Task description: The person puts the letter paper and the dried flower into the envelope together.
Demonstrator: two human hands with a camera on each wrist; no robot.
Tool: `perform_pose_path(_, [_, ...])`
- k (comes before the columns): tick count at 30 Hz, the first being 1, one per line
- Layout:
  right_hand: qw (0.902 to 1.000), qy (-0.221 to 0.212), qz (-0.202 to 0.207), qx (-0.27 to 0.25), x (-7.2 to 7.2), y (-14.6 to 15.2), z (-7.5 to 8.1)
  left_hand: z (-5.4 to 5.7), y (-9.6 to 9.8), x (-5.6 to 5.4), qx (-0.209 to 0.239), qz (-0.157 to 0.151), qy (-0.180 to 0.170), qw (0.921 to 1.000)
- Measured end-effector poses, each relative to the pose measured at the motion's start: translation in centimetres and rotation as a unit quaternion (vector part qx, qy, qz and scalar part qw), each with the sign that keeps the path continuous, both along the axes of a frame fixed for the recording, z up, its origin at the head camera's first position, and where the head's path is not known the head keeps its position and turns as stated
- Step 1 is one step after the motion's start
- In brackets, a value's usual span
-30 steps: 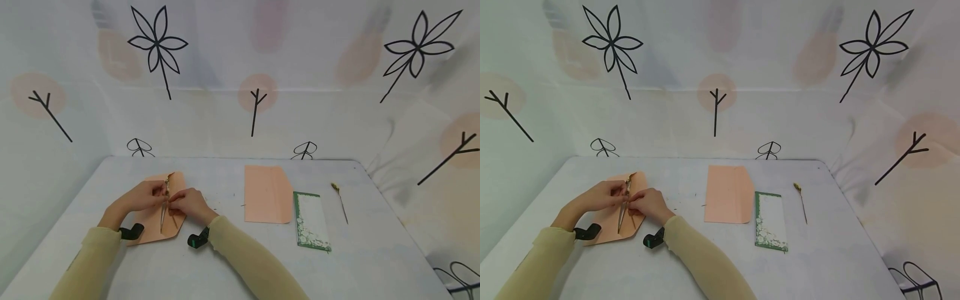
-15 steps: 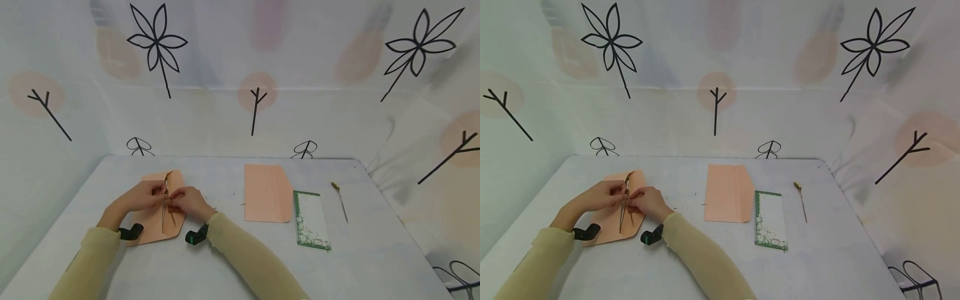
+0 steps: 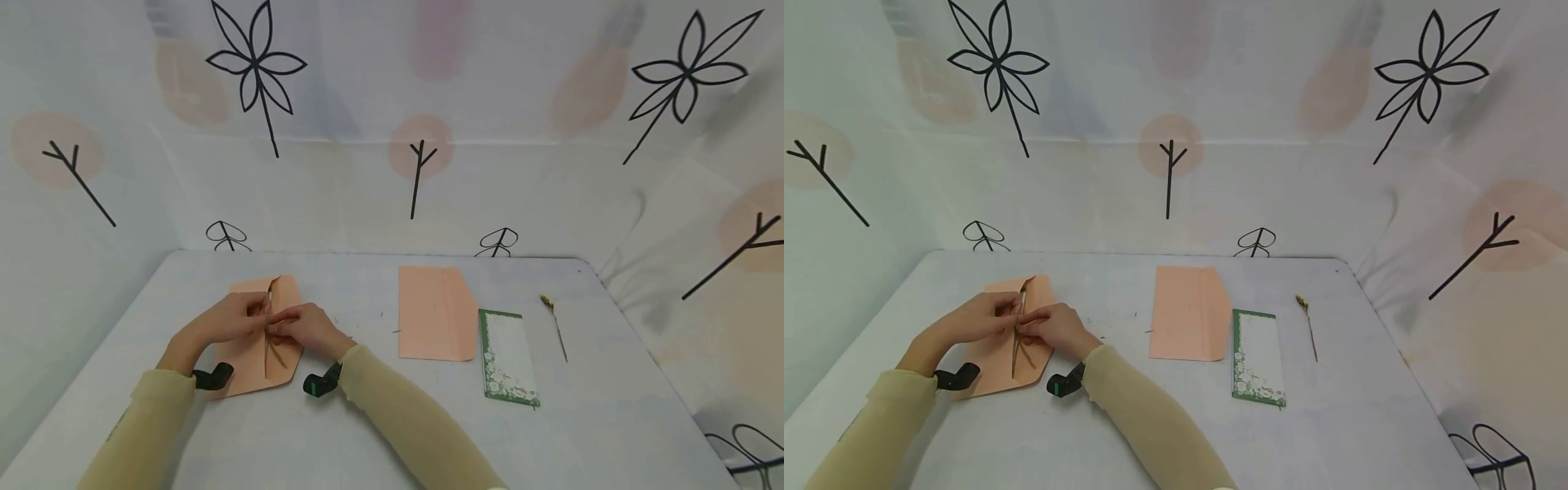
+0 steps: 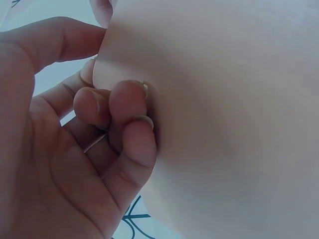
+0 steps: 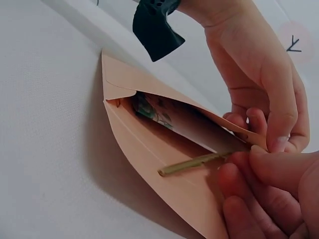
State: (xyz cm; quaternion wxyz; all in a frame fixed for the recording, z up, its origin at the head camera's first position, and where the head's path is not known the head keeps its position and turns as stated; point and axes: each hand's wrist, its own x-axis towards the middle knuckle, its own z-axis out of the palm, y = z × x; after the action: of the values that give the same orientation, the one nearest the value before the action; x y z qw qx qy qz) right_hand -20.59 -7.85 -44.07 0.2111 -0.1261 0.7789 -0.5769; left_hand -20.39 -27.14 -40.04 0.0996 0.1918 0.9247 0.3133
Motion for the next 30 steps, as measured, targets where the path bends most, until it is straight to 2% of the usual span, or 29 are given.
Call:
perform_pose_path(4, [0.9994,-0.004,0.033,-0.008,-0.3,0.4,0.1,0.0,0.0,-0.1,0.000,0.000,-0.001,1.0000])
perform_pose_path(7, [0.9975,-0.023,0.059,-0.031,-0.5,0.6,-0.1,-0.2,0.0,-0.1,0.000,-0.001,-0.006,1.0000])
perform_pose_path(12, [0.9901,-0.062,0.104,-0.072,-0.9,0.9,-0.5,-0.3,0.0,-0.3,-0.002,-0.002,-0.014,0.9999])
perform_pose_path(18, [0.9801,-0.072,0.170,-0.073,-1.1,1.5,-0.3,-0.4,-0.1,-0.4,0.008,-0.006,-0.020,0.9997])
perform_pose_path(26, [0.9576,-0.034,0.281,-0.054,-1.4,2.1,0.0,-0.4,0.0,-0.3,0.005,-0.007,-0.020,0.9998])
perform_pose_path(28, [0.9561,-0.024,0.288,-0.049,-1.5,2.2,0.1,-0.5,0.0,-0.4,0.005,-0.008,-0.020,0.9998])
perform_pose_path(30, [0.9607,-0.010,0.275,-0.037,-1.5,2.2,0.1,-0.6,0.0,-0.5,0.005,-0.009,-0.021,0.9997])
